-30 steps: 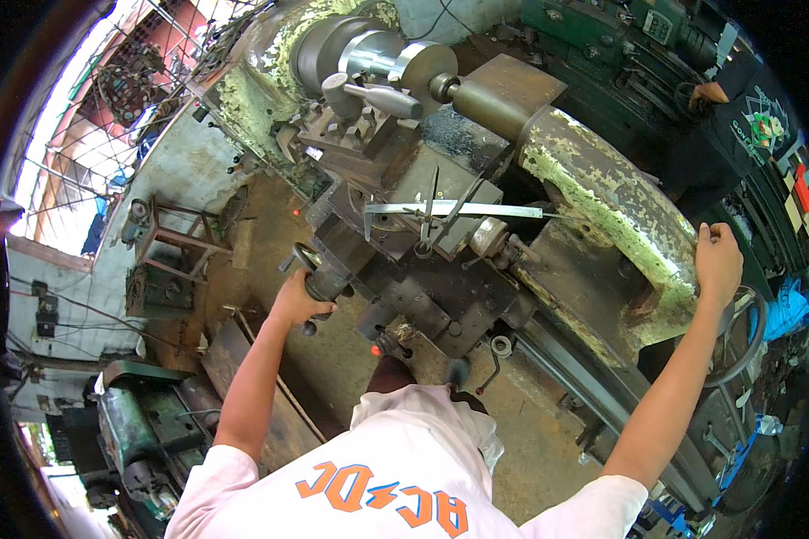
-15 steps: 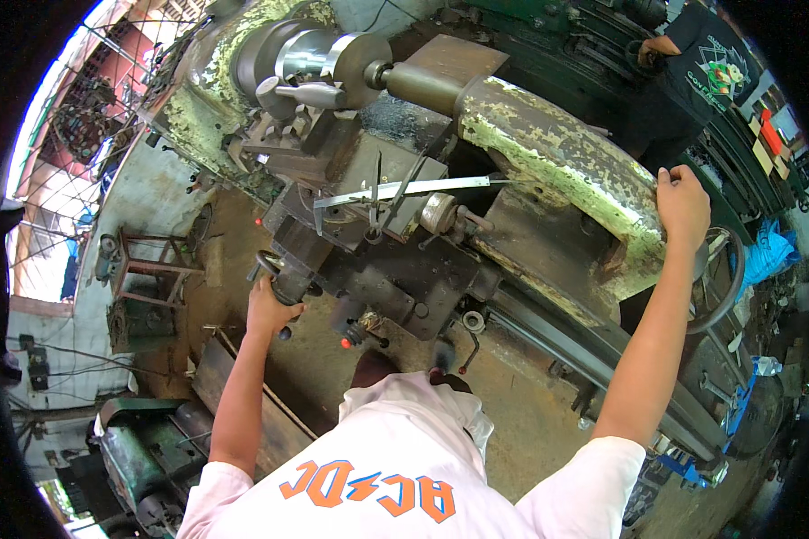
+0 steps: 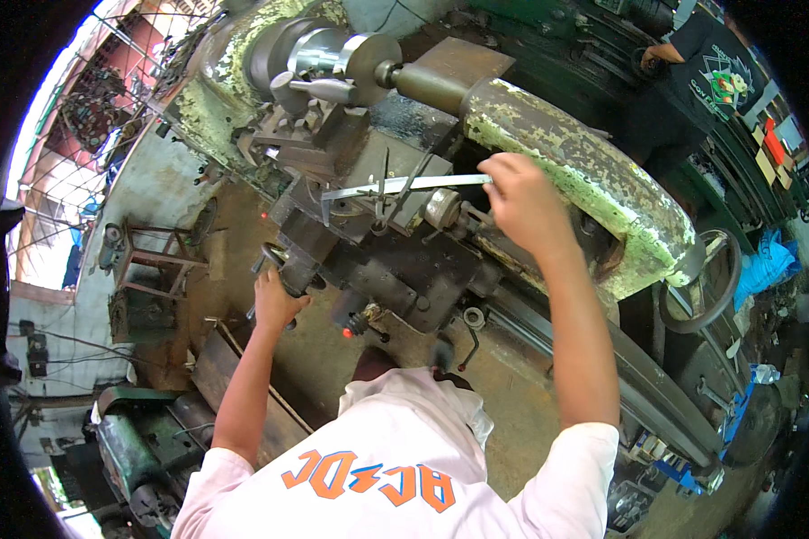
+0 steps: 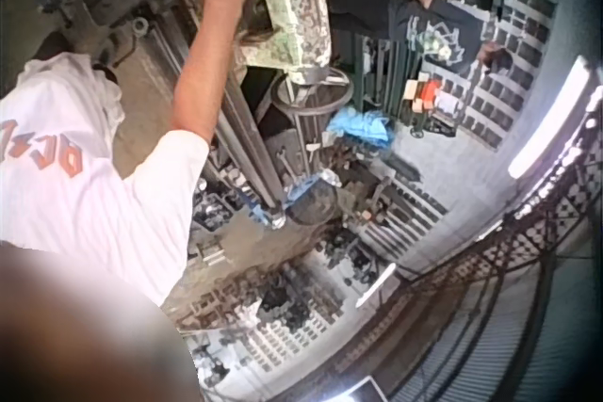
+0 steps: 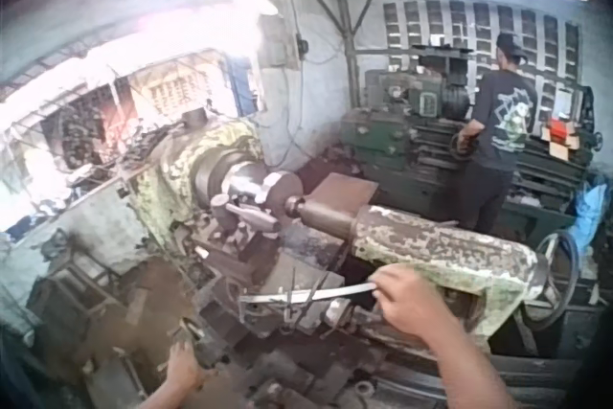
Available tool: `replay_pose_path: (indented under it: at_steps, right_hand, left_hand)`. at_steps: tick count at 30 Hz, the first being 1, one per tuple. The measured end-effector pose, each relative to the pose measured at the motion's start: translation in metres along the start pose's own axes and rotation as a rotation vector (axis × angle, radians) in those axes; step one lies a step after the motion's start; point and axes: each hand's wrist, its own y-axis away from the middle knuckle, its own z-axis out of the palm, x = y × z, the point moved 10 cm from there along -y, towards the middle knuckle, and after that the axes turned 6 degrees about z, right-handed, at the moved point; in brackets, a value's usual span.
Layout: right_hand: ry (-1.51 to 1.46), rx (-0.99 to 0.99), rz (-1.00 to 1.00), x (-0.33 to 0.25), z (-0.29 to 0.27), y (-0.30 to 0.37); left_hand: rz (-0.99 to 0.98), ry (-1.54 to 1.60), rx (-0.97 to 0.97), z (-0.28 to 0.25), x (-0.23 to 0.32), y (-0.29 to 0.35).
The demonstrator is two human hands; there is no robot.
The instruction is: The person operates a metal lathe, adjusting the tool post and carriage while the workpiece rotates. They periodically stop the machine to measure the workpiece with a caliper and resume cutting. The person uses both hands to control the lathe levers and handles the measuring tool.
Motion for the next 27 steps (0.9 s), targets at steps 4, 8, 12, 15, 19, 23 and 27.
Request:
replay_pose_path:
  at_steps: [4,8,12,15,19,23,27]
  right_hand:
    - [0.056,-0.285,0.193,0.023,0.062,-0.014]
    - [0.115,-0.352,0.242,0.038,0.07,-0.012]
    - [0.055,-0.344,0.232,0.036,0.068,-0.007]
    - [0.022,-0.327,0.228,0.035,0.065,-0.005]
    - [-0.023,-0.308,0.261,0.037,0.062,0.0]
    - [0.017,-0.288,0.239,0.036,0.062,0.003]
    - [0.01,-0.277,0.234,0.038,0.062,0.002]
  left_hand:
    - [0.014,-0.02,0.03,-0.002,0.002,0.002]
    - [0.011,-0.016,0.055,-0.001,0.003,0.005]
    - [0.019,-0.034,0.076,0.001,0.003,0.008]
    - [0.02,-0.04,0.076,0.002,0.004,0.008]
    - [0.014,-0.077,0.055,0.001,0.007,0.006]
    - [-0.038,-0.145,0.006,-0.005,0.009,0.01]
    - [0.061,-0.116,0.302,-0.045,0.053,0.011]
